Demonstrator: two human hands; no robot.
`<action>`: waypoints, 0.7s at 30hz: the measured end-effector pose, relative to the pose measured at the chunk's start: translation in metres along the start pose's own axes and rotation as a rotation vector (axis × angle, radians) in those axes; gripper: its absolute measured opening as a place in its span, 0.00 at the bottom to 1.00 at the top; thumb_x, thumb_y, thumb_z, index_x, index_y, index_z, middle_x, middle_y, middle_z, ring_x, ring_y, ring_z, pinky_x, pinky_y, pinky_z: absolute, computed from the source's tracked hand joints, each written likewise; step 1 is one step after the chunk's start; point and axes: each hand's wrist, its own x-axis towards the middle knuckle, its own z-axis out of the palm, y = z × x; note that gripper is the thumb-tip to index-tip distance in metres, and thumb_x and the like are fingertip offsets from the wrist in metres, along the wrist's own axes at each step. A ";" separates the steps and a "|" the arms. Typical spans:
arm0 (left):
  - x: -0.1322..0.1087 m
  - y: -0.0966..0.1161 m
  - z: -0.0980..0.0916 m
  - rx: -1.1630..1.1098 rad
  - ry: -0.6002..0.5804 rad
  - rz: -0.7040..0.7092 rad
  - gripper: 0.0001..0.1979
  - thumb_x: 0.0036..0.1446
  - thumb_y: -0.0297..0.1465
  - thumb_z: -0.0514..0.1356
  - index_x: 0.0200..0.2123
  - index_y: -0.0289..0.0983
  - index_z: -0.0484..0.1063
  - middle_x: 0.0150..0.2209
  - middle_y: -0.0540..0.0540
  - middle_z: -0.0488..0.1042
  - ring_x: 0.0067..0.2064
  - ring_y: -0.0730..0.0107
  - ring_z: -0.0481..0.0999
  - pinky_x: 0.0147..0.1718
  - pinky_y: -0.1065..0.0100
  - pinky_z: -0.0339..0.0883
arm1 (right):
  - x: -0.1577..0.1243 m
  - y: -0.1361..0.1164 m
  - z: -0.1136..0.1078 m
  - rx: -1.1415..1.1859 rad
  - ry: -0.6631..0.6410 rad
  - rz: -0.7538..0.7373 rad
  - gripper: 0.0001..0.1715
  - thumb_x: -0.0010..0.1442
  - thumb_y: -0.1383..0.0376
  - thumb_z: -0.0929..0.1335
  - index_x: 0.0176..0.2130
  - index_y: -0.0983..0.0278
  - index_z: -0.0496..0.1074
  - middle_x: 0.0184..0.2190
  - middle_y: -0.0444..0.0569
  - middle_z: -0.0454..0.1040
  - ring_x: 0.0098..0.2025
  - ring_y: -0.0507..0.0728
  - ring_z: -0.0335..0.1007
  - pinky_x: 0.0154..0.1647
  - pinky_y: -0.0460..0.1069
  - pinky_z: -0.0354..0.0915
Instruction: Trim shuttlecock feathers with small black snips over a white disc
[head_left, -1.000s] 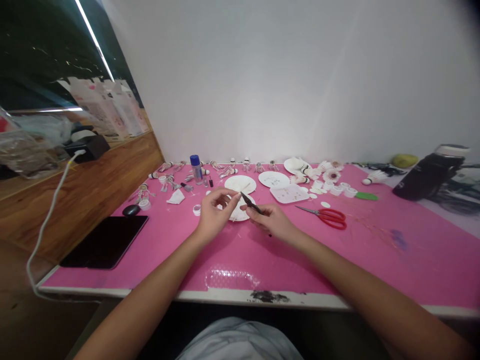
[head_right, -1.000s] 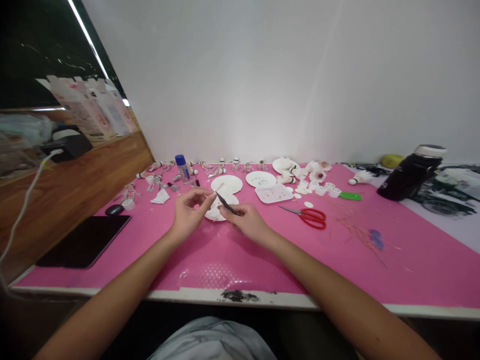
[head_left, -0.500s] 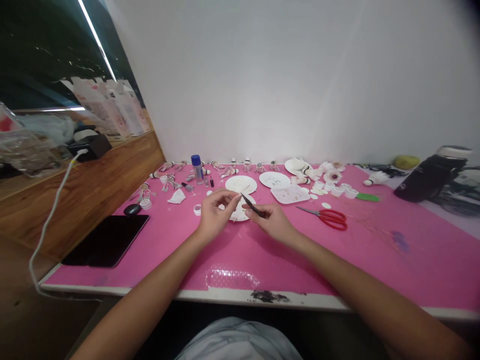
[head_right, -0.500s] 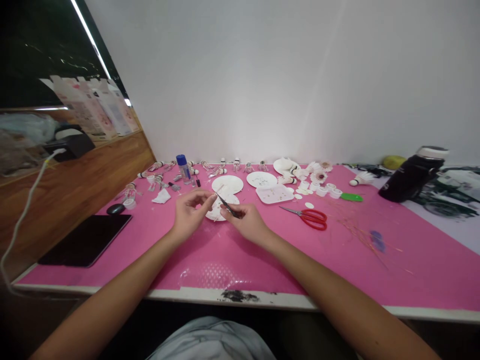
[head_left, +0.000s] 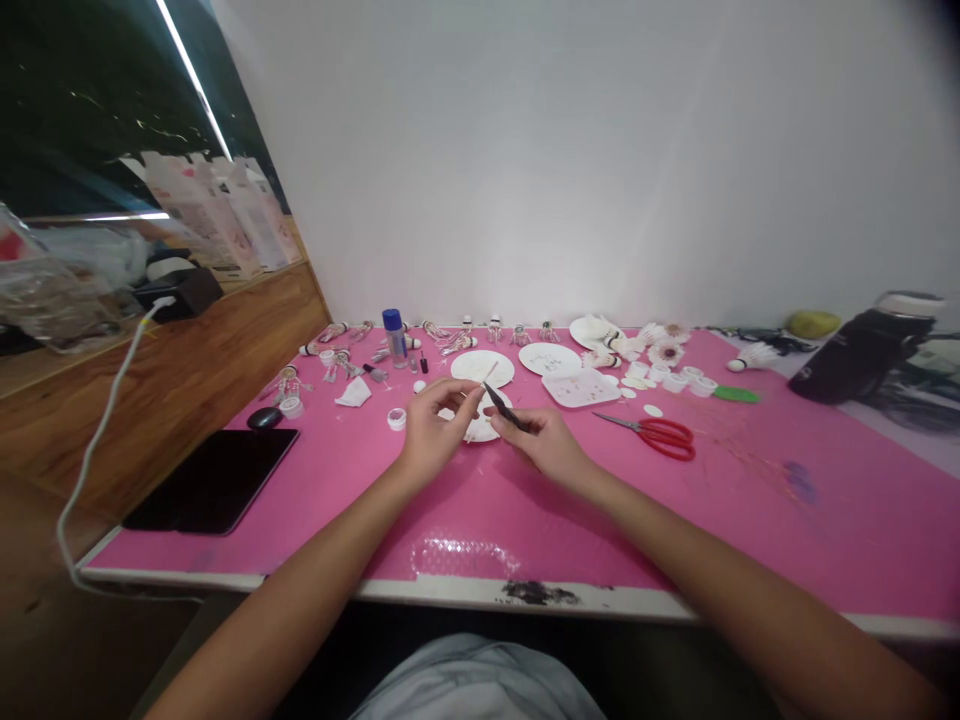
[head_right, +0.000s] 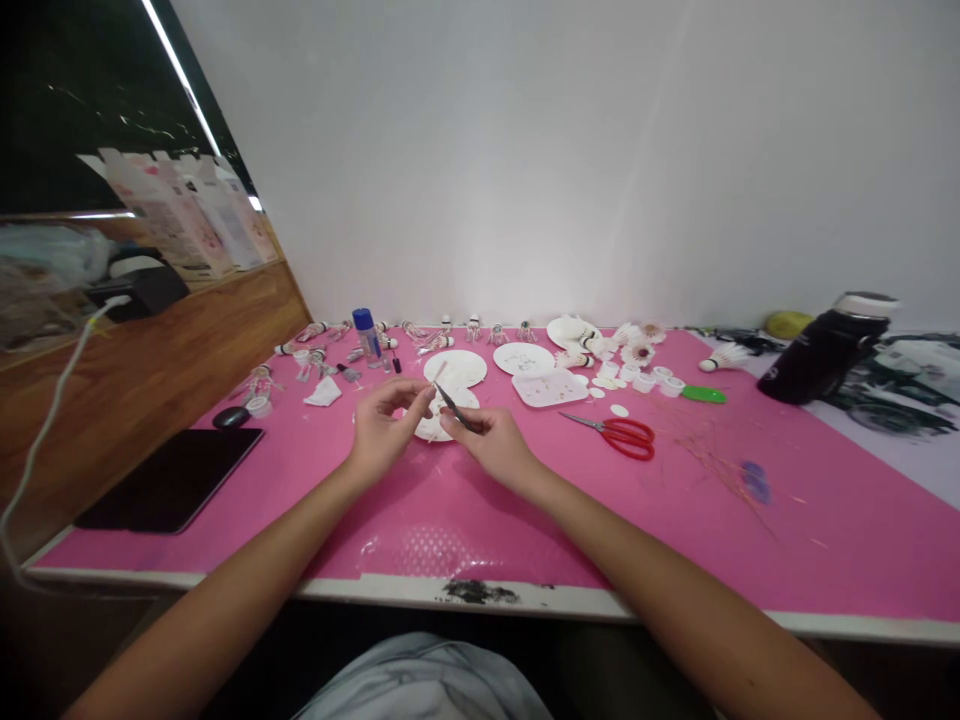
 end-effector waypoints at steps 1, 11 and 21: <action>0.000 0.000 0.000 0.016 0.001 0.007 0.10 0.63 0.39 0.66 0.38 0.38 0.81 0.35 0.45 0.80 0.30 0.71 0.78 0.31 0.68 0.72 | 0.000 0.000 0.000 0.003 -0.002 0.001 0.37 0.57 0.39 0.74 0.44 0.69 0.83 0.17 0.39 0.56 0.24 0.52 0.53 0.27 0.49 0.54; -0.001 -0.001 0.000 0.082 0.021 0.046 0.11 0.64 0.38 0.65 0.35 0.37 0.79 0.33 0.45 0.78 0.31 0.72 0.75 0.32 0.69 0.70 | 0.001 0.005 0.002 -0.040 0.027 -0.056 0.33 0.56 0.39 0.74 0.37 0.67 0.84 0.22 0.46 0.71 0.31 0.57 0.67 0.33 0.50 0.63; -0.003 -0.006 -0.002 0.092 0.020 0.081 0.09 0.64 0.36 0.65 0.35 0.37 0.79 0.31 0.47 0.77 0.31 0.73 0.73 0.32 0.70 0.68 | 0.007 0.019 0.004 -0.047 0.053 -0.135 0.24 0.60 0.48 0.73 0.44 0.64 0.85 0.43 0.52 0.85 0.44 0.64 0.78 0.48 0.56 0.70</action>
